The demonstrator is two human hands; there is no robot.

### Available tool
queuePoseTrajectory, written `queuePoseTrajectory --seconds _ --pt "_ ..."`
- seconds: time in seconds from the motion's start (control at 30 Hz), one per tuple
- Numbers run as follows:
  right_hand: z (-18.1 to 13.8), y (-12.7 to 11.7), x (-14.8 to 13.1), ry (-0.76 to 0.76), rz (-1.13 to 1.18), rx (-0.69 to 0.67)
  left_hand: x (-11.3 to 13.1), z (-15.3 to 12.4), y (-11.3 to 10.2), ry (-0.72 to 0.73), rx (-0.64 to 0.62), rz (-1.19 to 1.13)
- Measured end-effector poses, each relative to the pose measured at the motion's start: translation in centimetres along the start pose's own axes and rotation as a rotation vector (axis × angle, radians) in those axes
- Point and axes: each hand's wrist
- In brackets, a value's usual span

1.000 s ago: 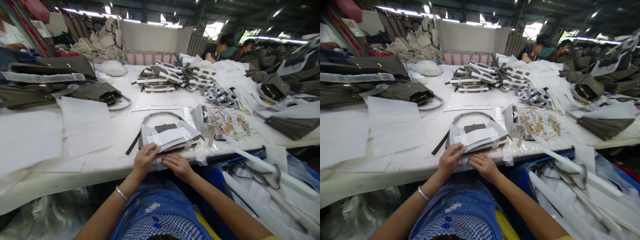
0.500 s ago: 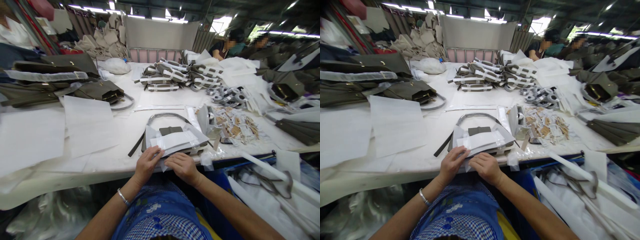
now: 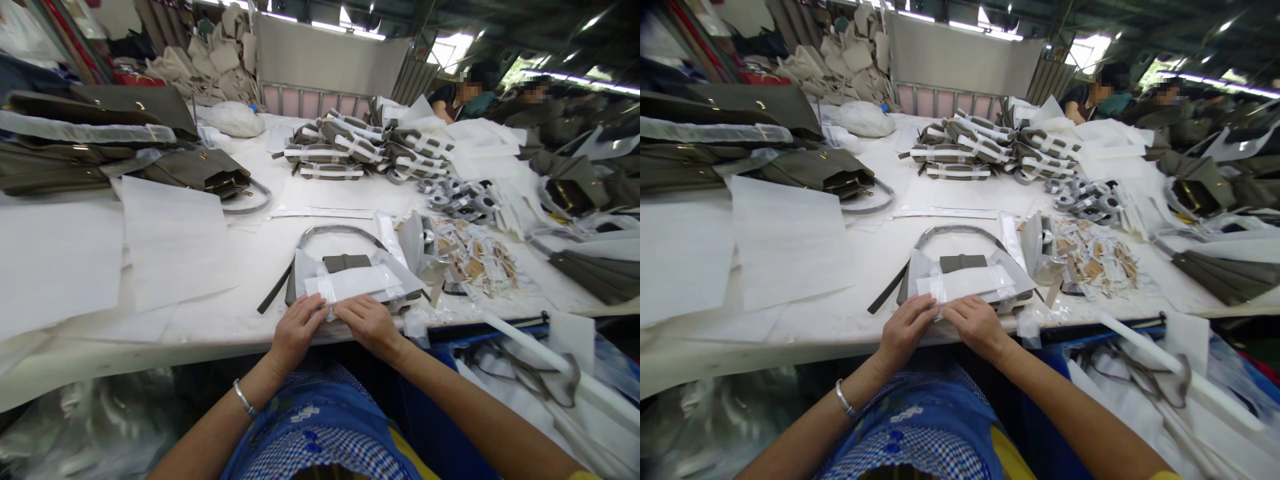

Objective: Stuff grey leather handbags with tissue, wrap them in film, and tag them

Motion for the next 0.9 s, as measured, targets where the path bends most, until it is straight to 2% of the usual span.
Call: queuePoseTrajectory --seconds 0.33,0.7,0.9 --pt "1.7 0.6 -0.6 0.227 -0.017 -0.127 0.2 0.2 -0.1 -0.024 0.011 -0.064" --pt "2.9 0.1 0.1 0.334 0.135 -0.273 0.0 0.2 -0.1 -0.017 0.046 -0.055" --pt "3.4 -0.1 0.6 0.39 0.206 -0.294 -0.3 0.0 -0.2 0.049 0.009 -0.012"
Point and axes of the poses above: each hand's wrist, its own z-axis towards the middle knuckle, its own y-axis out of the palm, x = y × z, and after that the axes turned 8 degrees about -z, right-handed
